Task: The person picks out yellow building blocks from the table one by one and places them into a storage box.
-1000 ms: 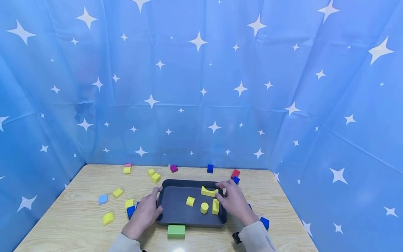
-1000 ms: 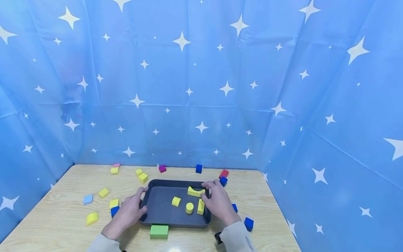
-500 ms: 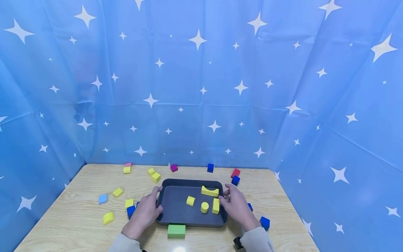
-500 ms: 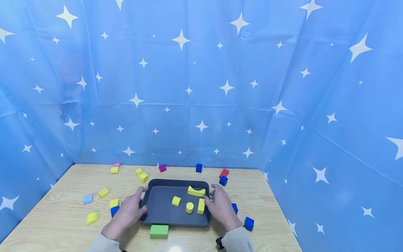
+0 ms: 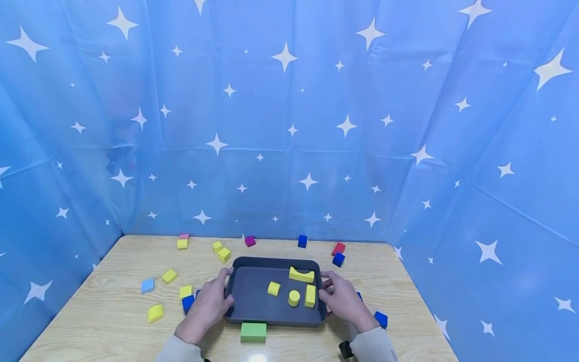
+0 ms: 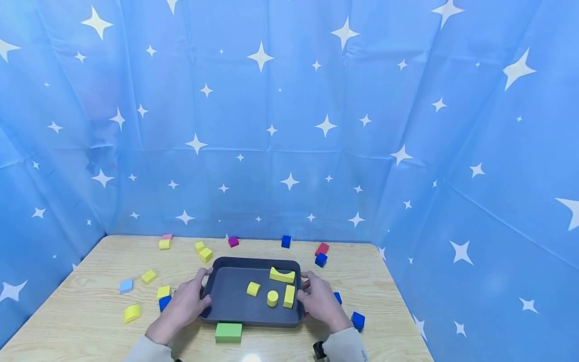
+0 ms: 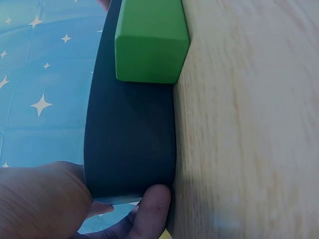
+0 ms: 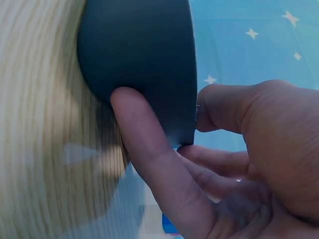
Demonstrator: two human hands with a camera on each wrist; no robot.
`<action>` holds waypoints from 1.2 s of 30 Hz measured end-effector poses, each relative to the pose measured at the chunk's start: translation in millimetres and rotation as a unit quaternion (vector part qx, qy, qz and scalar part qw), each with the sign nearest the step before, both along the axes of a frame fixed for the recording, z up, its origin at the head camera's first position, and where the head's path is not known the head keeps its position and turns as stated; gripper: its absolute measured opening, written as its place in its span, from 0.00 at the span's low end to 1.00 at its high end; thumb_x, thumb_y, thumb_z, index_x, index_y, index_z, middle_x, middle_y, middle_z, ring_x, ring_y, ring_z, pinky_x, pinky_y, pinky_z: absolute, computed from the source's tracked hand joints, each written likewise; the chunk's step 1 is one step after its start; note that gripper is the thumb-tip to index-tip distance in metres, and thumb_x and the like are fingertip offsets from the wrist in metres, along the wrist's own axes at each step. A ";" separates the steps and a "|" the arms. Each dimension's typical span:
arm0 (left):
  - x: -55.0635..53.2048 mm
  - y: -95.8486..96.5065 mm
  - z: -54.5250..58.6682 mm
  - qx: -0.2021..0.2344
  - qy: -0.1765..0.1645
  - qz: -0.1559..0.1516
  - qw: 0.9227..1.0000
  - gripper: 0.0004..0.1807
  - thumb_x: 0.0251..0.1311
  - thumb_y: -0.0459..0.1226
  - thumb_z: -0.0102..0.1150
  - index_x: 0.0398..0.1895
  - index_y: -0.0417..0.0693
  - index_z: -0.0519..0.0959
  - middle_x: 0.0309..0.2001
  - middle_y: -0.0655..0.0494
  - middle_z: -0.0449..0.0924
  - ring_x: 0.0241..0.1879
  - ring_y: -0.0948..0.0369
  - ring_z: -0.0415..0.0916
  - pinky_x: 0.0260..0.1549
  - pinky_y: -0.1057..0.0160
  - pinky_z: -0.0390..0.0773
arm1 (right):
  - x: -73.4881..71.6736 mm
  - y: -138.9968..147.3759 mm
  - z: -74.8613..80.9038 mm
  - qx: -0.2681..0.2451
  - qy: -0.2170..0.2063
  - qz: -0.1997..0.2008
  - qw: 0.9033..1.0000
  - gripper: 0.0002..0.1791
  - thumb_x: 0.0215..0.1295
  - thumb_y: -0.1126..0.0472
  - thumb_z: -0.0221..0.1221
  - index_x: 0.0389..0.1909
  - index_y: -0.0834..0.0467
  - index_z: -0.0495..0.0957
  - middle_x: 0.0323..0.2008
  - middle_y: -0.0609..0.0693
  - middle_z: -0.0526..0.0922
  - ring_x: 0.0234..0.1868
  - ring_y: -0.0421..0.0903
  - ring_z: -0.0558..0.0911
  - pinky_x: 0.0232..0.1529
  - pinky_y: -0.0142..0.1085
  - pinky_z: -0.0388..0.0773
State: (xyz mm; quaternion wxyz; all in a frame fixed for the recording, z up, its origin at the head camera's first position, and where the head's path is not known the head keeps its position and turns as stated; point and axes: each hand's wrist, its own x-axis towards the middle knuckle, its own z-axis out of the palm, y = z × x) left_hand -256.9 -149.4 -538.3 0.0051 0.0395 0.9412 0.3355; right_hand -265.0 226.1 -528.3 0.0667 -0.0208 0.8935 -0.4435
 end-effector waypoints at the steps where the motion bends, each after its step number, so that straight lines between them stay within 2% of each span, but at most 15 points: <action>1: -0.1 0.0 0.3 0.000 -0.001 0.000 1.000 0.38 0.75 0.28 0.71 0.85 0.44 0.70 0.31 0.53 0.78 0.28 0.58 0.74 0.27 0.61 0.71 | -0.3 0.2 -0.1 0.002 0.002 -0.001 1.000 0.31 0.82 0.68 0.66 0.82 0.63 0.75 0.59 0.62 0.90 0.49 0.51 0.91 0.27 0.45 0.92; 8: -0.7 -0.2 0.5 -0.005 0.001 0.000 1.000 0.38 0.74 0.28 0.72 0.85 0.43 0.71 0.36 0.50 0.85 0.31 0.58 0.77 0.29 0.60 0.73 | 0.4 -0.4 0.6 0.018 0.011 -0.020 1.000 0.31 0.79 0.68 0.67 0.81 0.62 0.78 0.59 0.61 0.90 0.46 0.49 0.91 0.27 0.43 0.92; 17: 1.8 -2.0 7.5 0.005 0.021 -0.007 1.000 0.39 0.72 0.29 0.76 0.84 0.40 0.74 0.29 0.56 0.79 0.27 0.60 0.74 0.26 0.62 0.72 | 1.7 -0.7 1.9 -0.014 -0.013 -0.028 0.999 0.32 0.80 0.68 0.66 0.82 0.62 0.77 0.64 0.63 0.88 0.43 0.49 0.93 0.26 0.46 0.93; 19: 2.5 -3.4 10.4 0.015 0.019 -0.002 1.000 0.38 0.72 0.30 0.76 0.84 0.39 0.75 0.30 0.56 0.80 0.27 0.61 0.74 0.25 0.63 0.72 | 1.4 -0.9 1.6 -0.016 -0.014 -0.026 0.999 0.32 0.79 0.68 0.66 0.82 0.62 0.77 0.64 0.64 0.88 0.43 0.49 0.93 0.26 0.46 0.93; 25: 1.5 -11.5 17.9 0.044 0.043 0.020 0.998 0.33 0.72 0.30 0.76 0.78 0.36 0.79 0.33 0.58 0.87 0.28 0.65 0.80 0.27 0.65 0.79 | 0.8 -1.6 1.0 -0.012 -0.015 -0.029 0.999 0.32 0.79 0.67 0.67 0.81 0.62 0.78 0.64 0.63 0.88 0.43 0.49 0.93 0.26 0.46 0.93; 29: -0.1 -21.7 23.7 0.056 0.057 0.037 0.996 0.27 0.75 0.31 0.73 0.75 0.36 0.83 0.36 0.55 0.92 0.25 0.65 0.82 0.25 0.65 0.81 | 0.7 -1.5 0.9 -0.010 -0.017 -0.030 0.999 0.31 0.78 0.67 0.67 0.80 0.62 0.79 0.64 0.63 0.88 0.43 0.48 0.93 0.26 0.46 0.93; 36: -2.7 -44.8 31.4 0.033 0.075 0.065 0.995 0.23 0.77 0.33 0.71 0.71 0.36 0.86 0.38 0.52 0.93 0.22 0.64 0.78 0.20 0.64 0.74 | 0.2 -0.4 0.0 -0.011 -0.024 -0.024 0.999 0.32 0.79 0.67 0.66 0.81 0.64 0.78 0.64 0.64 0.87 0.43 0.48 0.92 0.27 0.46 0.93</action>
